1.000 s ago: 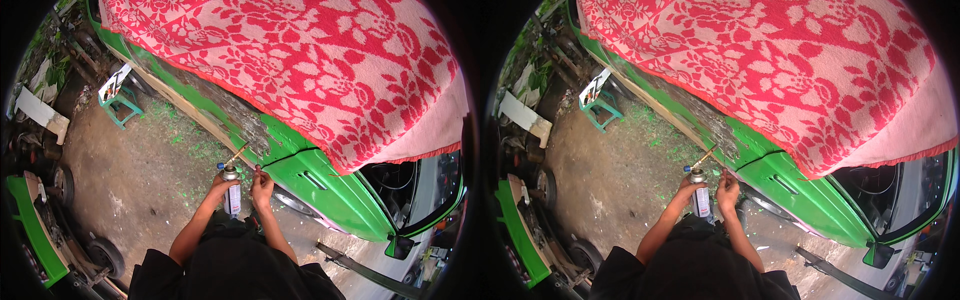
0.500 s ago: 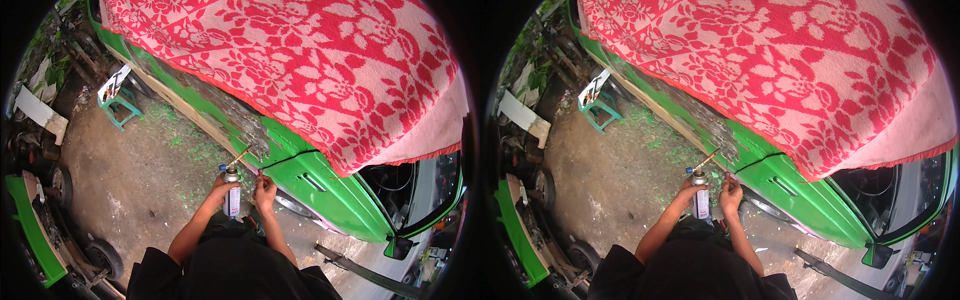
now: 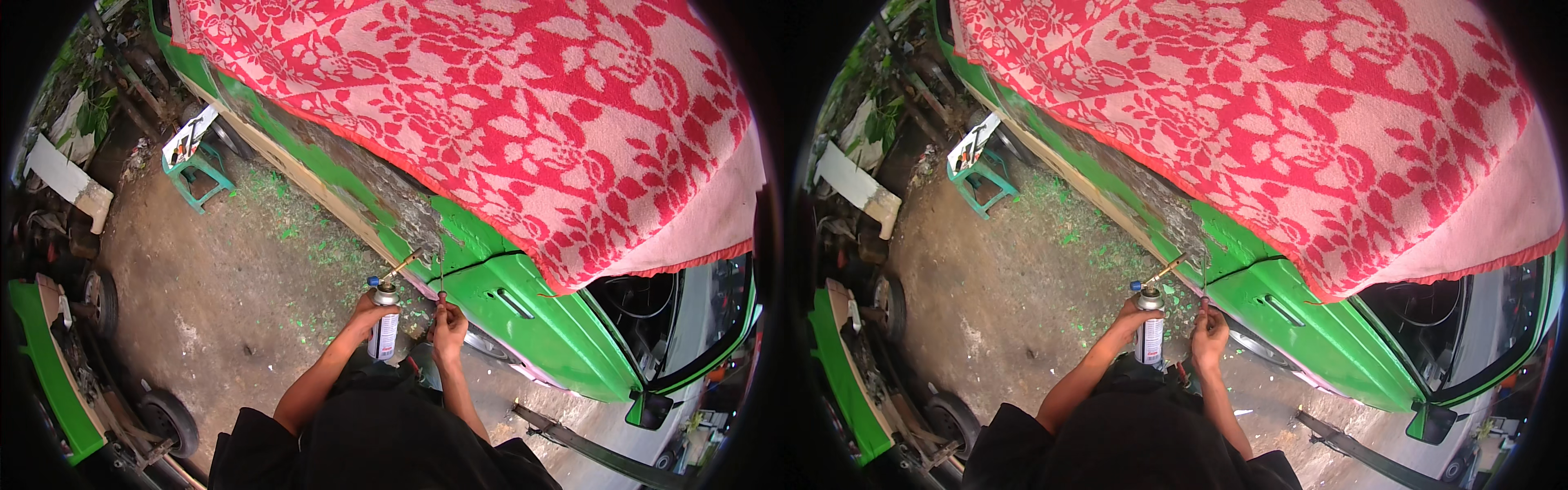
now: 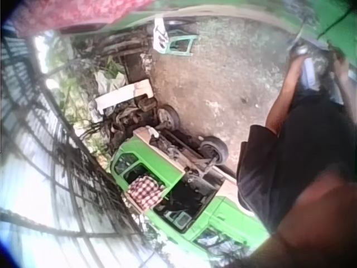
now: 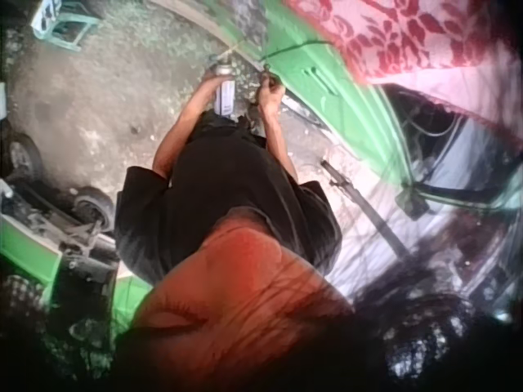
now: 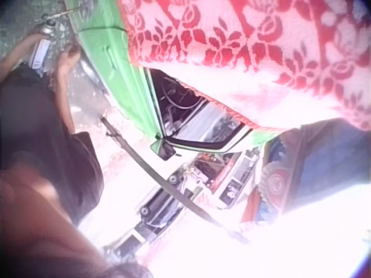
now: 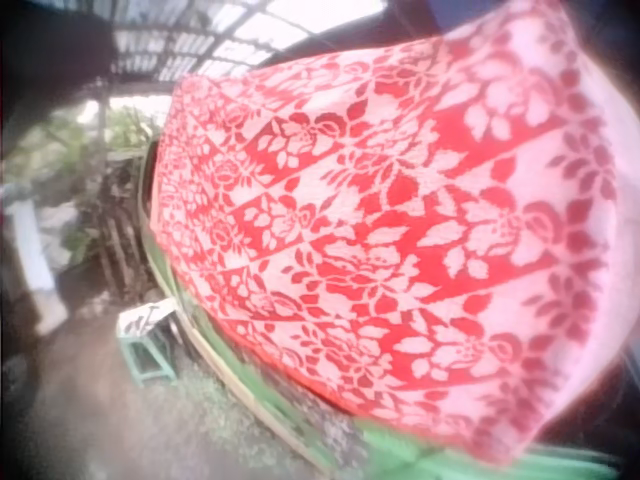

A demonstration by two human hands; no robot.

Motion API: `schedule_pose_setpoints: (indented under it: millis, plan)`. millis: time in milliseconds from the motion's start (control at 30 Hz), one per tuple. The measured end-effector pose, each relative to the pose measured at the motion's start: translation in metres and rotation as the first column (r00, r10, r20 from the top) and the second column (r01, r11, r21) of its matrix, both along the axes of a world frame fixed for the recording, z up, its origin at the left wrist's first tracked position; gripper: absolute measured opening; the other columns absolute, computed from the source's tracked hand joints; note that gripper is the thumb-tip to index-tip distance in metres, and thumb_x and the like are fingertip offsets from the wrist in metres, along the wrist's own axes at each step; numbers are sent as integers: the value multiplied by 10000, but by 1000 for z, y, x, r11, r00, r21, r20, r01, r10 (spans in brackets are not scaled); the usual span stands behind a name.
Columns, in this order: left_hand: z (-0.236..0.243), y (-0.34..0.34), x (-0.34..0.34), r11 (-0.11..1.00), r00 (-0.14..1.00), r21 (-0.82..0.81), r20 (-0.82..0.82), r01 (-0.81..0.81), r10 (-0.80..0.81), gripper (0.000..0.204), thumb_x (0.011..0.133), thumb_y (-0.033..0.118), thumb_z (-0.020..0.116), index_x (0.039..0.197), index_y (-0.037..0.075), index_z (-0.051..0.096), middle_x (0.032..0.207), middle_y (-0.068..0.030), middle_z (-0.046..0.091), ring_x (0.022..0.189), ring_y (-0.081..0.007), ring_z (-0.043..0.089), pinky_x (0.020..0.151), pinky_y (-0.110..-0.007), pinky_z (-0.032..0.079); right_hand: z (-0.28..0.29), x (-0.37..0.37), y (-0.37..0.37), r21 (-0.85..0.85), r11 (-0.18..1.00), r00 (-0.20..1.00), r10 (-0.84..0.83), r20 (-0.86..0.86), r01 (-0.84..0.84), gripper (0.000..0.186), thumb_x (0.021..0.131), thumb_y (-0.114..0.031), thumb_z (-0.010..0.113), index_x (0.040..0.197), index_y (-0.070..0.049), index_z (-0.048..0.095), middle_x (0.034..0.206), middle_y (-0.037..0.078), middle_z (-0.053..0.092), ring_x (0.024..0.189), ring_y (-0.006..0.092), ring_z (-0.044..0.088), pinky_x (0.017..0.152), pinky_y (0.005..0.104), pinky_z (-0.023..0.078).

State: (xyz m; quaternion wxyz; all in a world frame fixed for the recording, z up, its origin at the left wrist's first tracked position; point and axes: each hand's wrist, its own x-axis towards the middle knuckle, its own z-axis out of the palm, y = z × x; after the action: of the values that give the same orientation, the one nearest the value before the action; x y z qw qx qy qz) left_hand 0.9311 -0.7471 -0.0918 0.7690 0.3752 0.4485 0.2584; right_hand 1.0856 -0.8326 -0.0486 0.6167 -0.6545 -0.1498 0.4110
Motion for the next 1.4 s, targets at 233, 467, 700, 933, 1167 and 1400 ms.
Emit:
schedule_pose_setpoints:
  millis: [233,467,700,933,1167,1400]
  plan:
    - [-8,-3,4,999,1000,-26,-14,-28,28,316,733,23,780,1003,70,622,898,-27,674,825,-151,650,727,-329,512,3,-9,4,-22,999,999,-32,32,33,150,982,-118,578,975,32,568,655,-1,545,468,42,439,402,241,315]
    - [3,-2,8,997,999,-79,-43,-17,13,310,732,24,778,992,80,618,869,-22,667,813,-149,649,715,-325,510,-27,-5,-10,-34,999,965,-24,259,34,160,979,-130,588,943,26,598,674,9,575,514,53,445,456,252,341]
    - [0,0,6,997,999,-80,-32,-16,13,305,734,36,781,988,84,620,869,-22,672,800,-154,651,714,-334,511,-16,9,24,9,1000,989,18,146,-19,126,960,-63,576,1020,42,610,708,20,614,541,51,480,495,239,374]
    - [6,-7,2,1000,999,-23,-44,12,-13,341,739,39,771,1045,71,624,902,-27,672,860,-153,642,754,-330,504,-17,3,-3,-44,999,966,-14,258,26,137,951,-57,572,1039,42,606,701,33,612,584,53,496,520,233,373]
    - [1,-5,6,999,1000,-46,8,-9,9,340,744,24,760,1045,69,609,878,-20,654,832,-150,638,740,-325,503,-15,-1,-5,2,999,972,-43,231,43,108,974,-93,582,1017,5,568,664,0,553,468,34,418,398,233,296]
    - [5,-1,8,998,998,-65,-53,15,-18,333,736,38,779,1030,74,628,913,-32,675,837,-166,649,747,-341,509,-7,-3,-6,-26,999,982,-39,184,45,99,983,-92,568,1040,-12,551,672,-13,531,436,28,388,357,230,284]
